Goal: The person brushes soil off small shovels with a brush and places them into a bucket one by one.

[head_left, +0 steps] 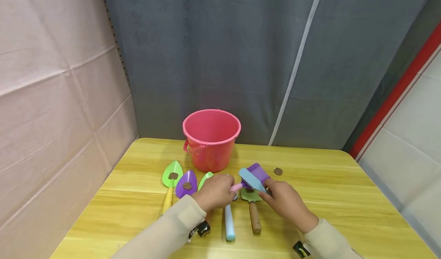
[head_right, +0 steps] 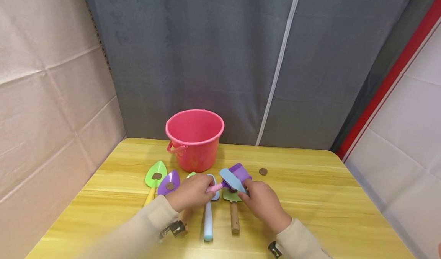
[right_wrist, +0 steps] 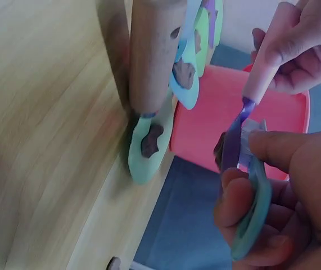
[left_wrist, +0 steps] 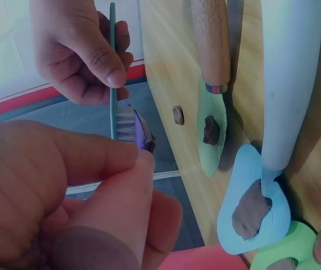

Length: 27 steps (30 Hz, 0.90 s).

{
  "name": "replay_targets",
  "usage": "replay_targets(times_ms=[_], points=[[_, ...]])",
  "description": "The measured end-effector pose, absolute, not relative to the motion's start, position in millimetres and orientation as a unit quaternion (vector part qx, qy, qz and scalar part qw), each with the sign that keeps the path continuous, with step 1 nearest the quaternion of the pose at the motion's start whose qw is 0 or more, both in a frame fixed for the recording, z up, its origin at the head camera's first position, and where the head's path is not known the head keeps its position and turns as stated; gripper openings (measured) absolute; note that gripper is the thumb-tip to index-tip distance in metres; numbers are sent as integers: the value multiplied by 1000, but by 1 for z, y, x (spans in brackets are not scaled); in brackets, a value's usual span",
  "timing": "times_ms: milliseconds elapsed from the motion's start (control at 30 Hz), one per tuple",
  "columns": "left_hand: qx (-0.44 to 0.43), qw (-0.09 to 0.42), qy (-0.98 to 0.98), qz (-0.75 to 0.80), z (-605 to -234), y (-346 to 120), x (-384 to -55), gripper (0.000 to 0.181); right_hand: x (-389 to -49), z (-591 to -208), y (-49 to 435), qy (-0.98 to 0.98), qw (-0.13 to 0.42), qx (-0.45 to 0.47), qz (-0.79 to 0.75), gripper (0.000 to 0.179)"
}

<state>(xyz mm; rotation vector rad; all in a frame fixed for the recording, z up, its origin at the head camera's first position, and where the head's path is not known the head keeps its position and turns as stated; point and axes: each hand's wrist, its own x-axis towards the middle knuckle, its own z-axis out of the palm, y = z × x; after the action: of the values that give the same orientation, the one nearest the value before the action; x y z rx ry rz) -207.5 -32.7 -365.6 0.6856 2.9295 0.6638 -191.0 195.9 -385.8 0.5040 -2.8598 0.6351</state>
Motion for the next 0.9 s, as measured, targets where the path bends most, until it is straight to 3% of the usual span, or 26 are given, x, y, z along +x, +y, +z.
replay_targets(times_ms=[900], points=[[243,29,944,221,-373,-38,-214,9,-211,-396,263,-964,94,80,235,16]])
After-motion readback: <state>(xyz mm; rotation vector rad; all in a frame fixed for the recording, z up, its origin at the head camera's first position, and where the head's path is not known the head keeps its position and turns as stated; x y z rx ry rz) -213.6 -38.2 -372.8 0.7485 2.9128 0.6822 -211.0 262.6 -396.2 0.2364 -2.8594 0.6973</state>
